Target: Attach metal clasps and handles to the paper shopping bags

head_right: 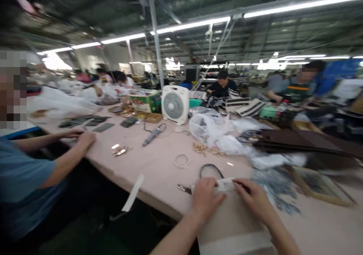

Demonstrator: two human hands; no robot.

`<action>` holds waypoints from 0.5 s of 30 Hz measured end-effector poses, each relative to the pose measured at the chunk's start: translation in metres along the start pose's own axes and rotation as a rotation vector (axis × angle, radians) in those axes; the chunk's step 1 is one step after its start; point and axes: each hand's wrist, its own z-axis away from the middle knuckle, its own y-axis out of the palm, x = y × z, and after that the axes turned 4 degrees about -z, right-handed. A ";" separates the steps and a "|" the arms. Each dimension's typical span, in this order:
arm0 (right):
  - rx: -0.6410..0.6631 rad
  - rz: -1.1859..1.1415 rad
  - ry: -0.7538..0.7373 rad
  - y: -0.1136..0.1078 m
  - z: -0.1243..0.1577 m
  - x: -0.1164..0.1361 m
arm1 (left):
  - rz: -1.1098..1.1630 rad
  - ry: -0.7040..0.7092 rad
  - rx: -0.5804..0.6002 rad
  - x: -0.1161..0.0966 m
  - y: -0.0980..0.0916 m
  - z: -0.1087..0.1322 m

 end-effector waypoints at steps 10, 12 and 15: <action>0.096 -0.154 -0.020 0.033 0.031 0.010 | -0.040 0.169 0.004 0.016 -0.009 -0.009; 0.023 -0.149 -0.048 0.041 0.037 0.008 | -0.044 0.179 0.006 0.017 -0.009 -0.009; -0.093 -0.124 -0.081 0.048 0.043 0.008 | -0.067 0.180 0.002 0.017 -0.009 -0.010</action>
